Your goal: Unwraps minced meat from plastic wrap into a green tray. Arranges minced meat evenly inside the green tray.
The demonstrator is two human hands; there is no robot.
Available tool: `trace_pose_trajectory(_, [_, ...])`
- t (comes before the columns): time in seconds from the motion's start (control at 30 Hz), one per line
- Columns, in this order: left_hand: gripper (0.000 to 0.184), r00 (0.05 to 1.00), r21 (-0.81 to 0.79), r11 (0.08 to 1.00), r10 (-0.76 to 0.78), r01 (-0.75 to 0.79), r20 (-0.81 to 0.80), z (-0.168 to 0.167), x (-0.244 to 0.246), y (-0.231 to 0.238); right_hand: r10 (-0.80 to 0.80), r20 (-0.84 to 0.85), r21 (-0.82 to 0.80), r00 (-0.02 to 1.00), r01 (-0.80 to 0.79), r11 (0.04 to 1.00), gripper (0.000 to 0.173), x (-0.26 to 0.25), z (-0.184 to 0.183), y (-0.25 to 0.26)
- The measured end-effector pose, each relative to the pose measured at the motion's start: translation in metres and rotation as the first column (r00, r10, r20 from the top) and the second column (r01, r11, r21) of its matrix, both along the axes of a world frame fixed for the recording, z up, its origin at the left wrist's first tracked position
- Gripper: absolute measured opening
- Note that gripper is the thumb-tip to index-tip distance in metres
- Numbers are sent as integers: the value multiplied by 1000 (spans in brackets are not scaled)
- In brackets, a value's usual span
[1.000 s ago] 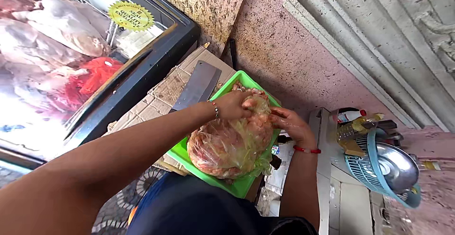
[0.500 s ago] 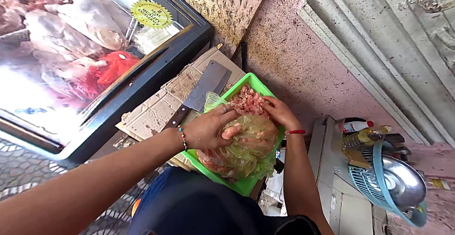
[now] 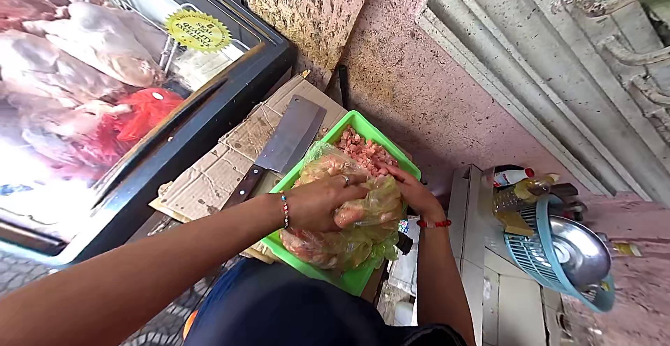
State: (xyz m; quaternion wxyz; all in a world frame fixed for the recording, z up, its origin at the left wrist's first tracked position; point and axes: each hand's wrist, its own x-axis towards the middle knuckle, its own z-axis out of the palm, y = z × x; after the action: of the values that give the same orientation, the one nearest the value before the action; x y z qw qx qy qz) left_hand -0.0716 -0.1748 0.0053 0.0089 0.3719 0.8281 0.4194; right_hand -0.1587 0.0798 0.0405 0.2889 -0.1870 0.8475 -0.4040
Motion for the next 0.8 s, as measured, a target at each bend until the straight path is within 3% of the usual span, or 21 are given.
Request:
trace_pose_trajectory(0.07, [67,986,-120,993,9,11,166,10,-10,0,57,47,165,997,-64,984,48,-17,5,-20])
trace_pose_trajectory(0.13, [74,973,-187,982,21,22,228,14,-17,3,109,62,281,992,-122,952,47,-34,6,-40])
trace_pose_trajectory(0.27, [76,958,-226,974,91,-28,272,17,-23,10,168,112,163,979,-185,969,54,-65,-5,-59])
trace_pose_trajectory(0.37, [71,921,-118,977,209,-179,329,27,-29,13,201,178,18,963,-207,978,43,-70,14,-82])
trace_pose_trajectory(0.47, [62,916,-50,961,274,-271,295,38,-33,11,153,-50,98,987,-148,984,36,-49,49,-72])
trace_pose_trajectory(0.53, [75,905,-44,947,316,-317,284,45,-27,4,68,-291,139,954,-28,990,34,-28,71,-48])
trace_pose_trajectory(0.6, [93,869,-27,911,402,-412,288,49,-10,-10,-45,-435,47,899,73,996,36,-8,75,-19])
trace_pose_trajectory(0.63, [94,839,-19,874,472,-486,271,43,1,-20,-106,-467,-12,878,114,993,40,7,72,-4])
trace_pose_trajectory(0.73, [67,666,-109,710,695,-696,271,-1,42,-56,-334,-453,-140,826,305,942,67,67,33,21])
trace_pose_trajectory(0.8, [49,549,-211,649,743,-731,383,-31,68,-70,-533,-402,-188,745,502,844,69,110,-9,22])
